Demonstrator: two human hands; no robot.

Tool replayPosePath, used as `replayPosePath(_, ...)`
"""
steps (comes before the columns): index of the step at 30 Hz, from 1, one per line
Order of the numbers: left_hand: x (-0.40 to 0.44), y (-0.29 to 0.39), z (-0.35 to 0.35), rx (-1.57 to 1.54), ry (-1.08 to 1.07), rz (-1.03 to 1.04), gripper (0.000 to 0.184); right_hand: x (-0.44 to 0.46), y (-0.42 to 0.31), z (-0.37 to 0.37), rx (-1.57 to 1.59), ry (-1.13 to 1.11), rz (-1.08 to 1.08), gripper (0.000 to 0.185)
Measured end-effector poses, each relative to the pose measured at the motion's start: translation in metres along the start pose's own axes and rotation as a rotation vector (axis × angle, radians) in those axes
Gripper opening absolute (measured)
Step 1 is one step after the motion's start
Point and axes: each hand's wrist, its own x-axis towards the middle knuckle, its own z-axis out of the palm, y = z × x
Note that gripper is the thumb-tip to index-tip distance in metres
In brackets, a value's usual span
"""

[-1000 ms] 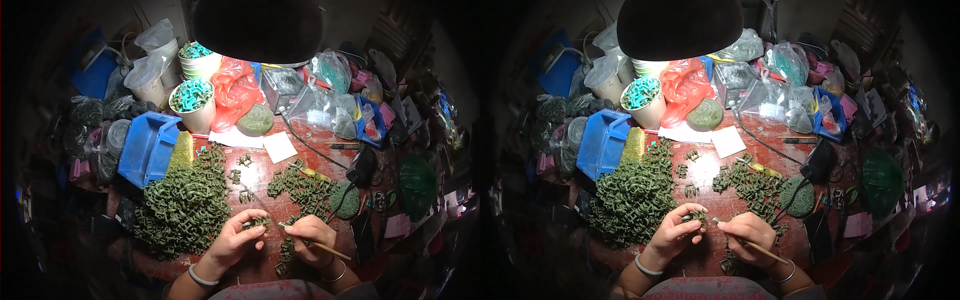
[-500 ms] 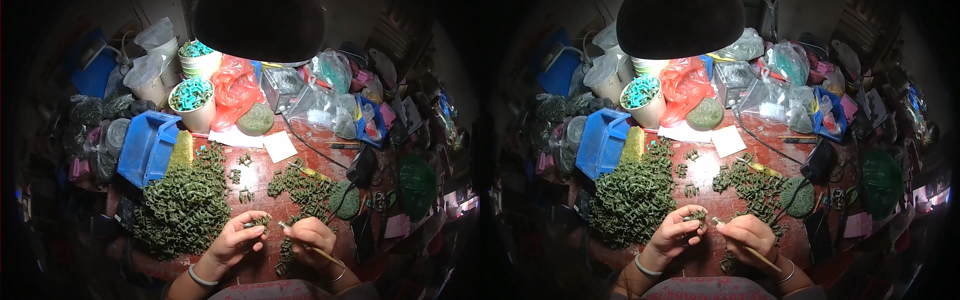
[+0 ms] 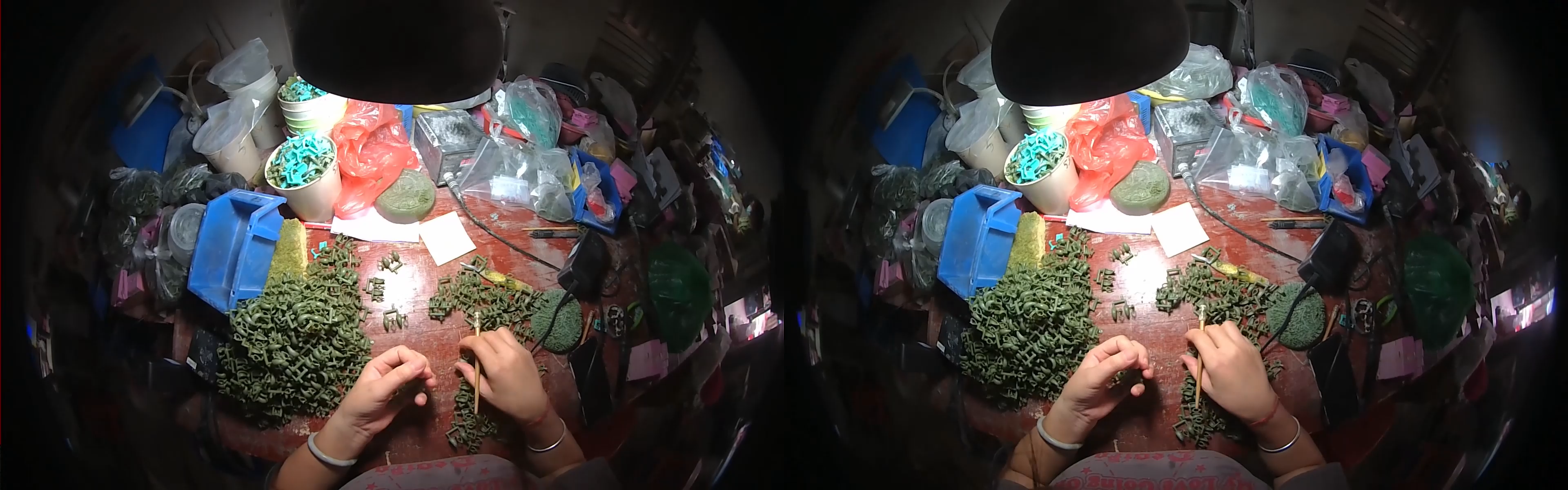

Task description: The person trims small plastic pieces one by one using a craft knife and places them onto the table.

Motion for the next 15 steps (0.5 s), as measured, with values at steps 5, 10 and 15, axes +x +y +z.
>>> replayPosePath(5,-0.001,0.002,0.011,0.159,0.156,-0.030,0.008,0.000,0.001,-0.003,0.123,-0.065,0.013,0.029)
replayPosePath(10,0.002,-0.008,0.002,0.373,0.161,-0.060,0.014,-0.003,-0.002,-0.005,0.685,-0.051,0.222,0.025)
replayPosePath(15,0.000,-0.005,0.005,0.323,0.014,-0.176,0.023,-0.007,0.000,-0.005,1.125,-0.114,0.248,0.021)
